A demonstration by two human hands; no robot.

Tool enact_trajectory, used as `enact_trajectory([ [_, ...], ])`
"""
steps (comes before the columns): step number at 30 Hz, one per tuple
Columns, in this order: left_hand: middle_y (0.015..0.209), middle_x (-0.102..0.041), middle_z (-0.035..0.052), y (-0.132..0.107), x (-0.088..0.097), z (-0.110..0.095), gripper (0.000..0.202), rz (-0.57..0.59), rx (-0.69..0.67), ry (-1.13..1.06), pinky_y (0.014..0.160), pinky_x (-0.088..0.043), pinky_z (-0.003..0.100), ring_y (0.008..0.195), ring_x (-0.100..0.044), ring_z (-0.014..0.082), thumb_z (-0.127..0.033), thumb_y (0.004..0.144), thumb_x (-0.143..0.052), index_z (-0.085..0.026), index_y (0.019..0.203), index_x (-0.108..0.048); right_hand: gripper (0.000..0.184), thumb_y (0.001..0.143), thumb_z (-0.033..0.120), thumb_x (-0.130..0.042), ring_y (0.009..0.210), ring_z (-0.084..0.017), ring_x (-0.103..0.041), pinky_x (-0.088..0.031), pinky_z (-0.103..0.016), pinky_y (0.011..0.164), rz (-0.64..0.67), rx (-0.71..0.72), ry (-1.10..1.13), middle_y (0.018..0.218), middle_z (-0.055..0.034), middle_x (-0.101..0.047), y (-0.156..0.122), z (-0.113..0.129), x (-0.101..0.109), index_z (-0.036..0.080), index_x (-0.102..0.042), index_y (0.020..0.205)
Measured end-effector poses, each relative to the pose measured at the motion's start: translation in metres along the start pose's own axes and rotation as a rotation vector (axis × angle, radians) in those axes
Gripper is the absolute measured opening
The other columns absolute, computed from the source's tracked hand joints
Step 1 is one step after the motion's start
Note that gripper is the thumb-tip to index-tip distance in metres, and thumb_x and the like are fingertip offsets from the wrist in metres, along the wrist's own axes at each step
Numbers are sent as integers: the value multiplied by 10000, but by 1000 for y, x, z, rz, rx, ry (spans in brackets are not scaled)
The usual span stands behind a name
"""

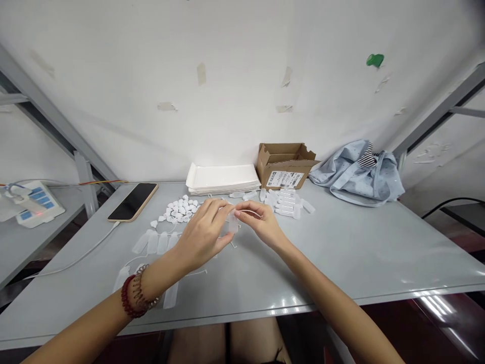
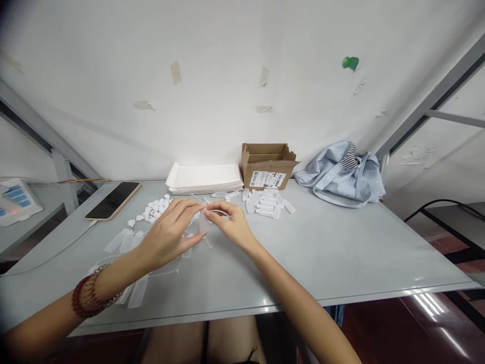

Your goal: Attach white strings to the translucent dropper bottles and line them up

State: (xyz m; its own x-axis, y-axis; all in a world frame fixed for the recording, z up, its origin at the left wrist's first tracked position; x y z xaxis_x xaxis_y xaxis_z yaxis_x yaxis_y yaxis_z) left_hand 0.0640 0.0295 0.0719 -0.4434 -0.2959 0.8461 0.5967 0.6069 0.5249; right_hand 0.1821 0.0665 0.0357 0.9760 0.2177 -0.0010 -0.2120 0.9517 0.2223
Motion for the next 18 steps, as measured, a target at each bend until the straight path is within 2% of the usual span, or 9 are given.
enact_trajectory([
  [3,1086,-547,120,0,-1,3,422,18,2,-12,856,-461,432,1035,-488,282,-112,774,-561,-155,1181,-455,208,747,308,-684,876,-185,-626,-483,-351,836,56,21,-34,895,-41,-680,3,2,5,188,-669,917],
  [6,1090,-547,117,-1,-1,5,419,26,10,-19,867,-455,435,1042,-487,282,-119,776,-566,-160,1179,-456,278,739,329,-696,801,-183,-643,-499,-371,796,124,-20,22,880,-45,-681,4,-1,7,187,-645,972],
  [10,1094,-547,115,-3,-4,8,430,30,23,-39,863,-455,446,1046,-487,285,-159,787,-584,-172,1194,-448,235,783,373,-650,777,-172,-640,-490,-349,783,175,-36,21,853,-39,-672,4,0,5,175,-662,908],
  [13,1105,-547,108,-5,-5,10,451,40,42,-69,853,-458,451,1045,-490,289,-190,788,-602,-192,1209,-440,251,835,400,-582,757,-160,-625,-471,-319,768,178,-47,-42,758,-26,-662,4,1,4,169,-676,857],
  [18,1095,-556,103,-5,-5,10,438,54,65,-104,852,-458,428,1038,-485,273,-183,780,-614,-177,1188,-454,228,834,371,-584,699,-139,-605,-459,-293,727,180,-67,-41,741,-17,-648,4,0,3,164,-679,844],
])
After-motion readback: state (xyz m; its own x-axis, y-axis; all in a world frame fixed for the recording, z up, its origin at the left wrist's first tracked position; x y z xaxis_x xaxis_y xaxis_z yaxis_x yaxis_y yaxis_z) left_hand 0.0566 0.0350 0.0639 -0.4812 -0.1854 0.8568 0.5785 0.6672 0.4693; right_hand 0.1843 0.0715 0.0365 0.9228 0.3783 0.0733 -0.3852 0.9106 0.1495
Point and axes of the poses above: each hand's wrist, its own y-axis towards the middle knuckle, its own x-axis out of the back of the hand, z = x × y, the point moved 7 cm from there along y, towards the middle knuckle
